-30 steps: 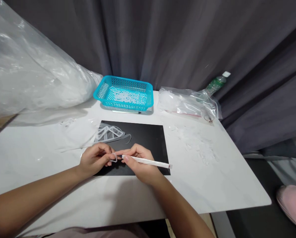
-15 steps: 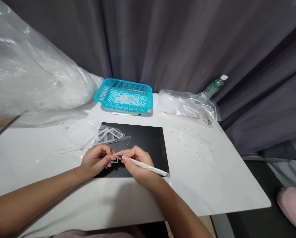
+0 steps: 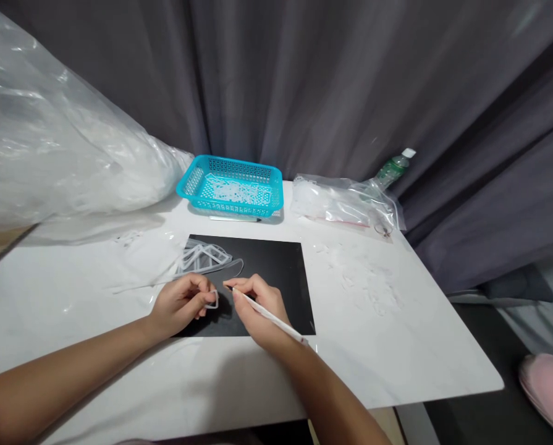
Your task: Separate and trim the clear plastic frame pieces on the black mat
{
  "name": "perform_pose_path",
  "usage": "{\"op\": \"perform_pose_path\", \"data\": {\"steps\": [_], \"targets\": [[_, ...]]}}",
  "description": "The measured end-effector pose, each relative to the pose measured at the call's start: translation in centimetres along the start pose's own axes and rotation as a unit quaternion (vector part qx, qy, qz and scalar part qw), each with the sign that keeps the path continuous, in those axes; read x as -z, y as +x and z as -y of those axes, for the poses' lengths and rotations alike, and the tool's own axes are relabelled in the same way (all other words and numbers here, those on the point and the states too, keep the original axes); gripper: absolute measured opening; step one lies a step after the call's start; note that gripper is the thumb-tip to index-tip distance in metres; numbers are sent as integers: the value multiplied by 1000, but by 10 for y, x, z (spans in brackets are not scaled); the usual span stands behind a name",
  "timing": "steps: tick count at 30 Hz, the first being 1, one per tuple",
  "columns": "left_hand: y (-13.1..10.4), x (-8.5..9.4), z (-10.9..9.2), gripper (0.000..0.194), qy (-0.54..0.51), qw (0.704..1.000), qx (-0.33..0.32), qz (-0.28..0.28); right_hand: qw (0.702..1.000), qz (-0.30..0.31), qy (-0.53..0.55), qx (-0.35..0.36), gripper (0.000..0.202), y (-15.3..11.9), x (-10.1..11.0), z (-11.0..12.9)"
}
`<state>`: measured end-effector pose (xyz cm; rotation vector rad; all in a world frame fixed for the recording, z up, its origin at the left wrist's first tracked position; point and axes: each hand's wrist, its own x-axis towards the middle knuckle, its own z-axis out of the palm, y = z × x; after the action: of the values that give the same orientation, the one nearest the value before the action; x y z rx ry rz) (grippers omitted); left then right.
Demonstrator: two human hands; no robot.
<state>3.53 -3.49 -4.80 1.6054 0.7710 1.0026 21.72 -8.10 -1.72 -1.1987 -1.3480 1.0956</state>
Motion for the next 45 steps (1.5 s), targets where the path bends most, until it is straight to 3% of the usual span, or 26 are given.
{"op": "perform_pose_path", "data": {"steps": [8, 21, 26, 30, 33, 39, 42, 45], "targets": [[0, 0, -2, 24, -19, 1000, 3, -5, 991, 61, 113, -44, 23, 0, 1, 5], [1, 0, -2, 22, 3, 1000, -8, -1, 995, 49, 83, -37, 20, -1, -1, 7], [1, 1, -6, 18, 83, 996, -38, 3, 993, 45, -67, 81, 5, -4, -1, 3], [0, 2, -8, 14, 175, 980, -89, 30, 950, 53, -218, 216, 11, -4, -3, 0], [-1, 3, -7, 14, 183, 977, -102, 39, 929, 47, -271, 249, 14, -4, -5, -1], [-2, 0, -1, 16, 100, 993, -62, 24, 927, 16, -288, 239, 13, -4, -4, -2], [2, -4, 0, 22, -62, 998, 12, 5, 926, 1, -315, 208, 11, -2, -3, -5], [9, -6, -5, 29, -244, 961, 128, -26, 925, -5, -340, 170, 10, 1, 0, -8]]}}
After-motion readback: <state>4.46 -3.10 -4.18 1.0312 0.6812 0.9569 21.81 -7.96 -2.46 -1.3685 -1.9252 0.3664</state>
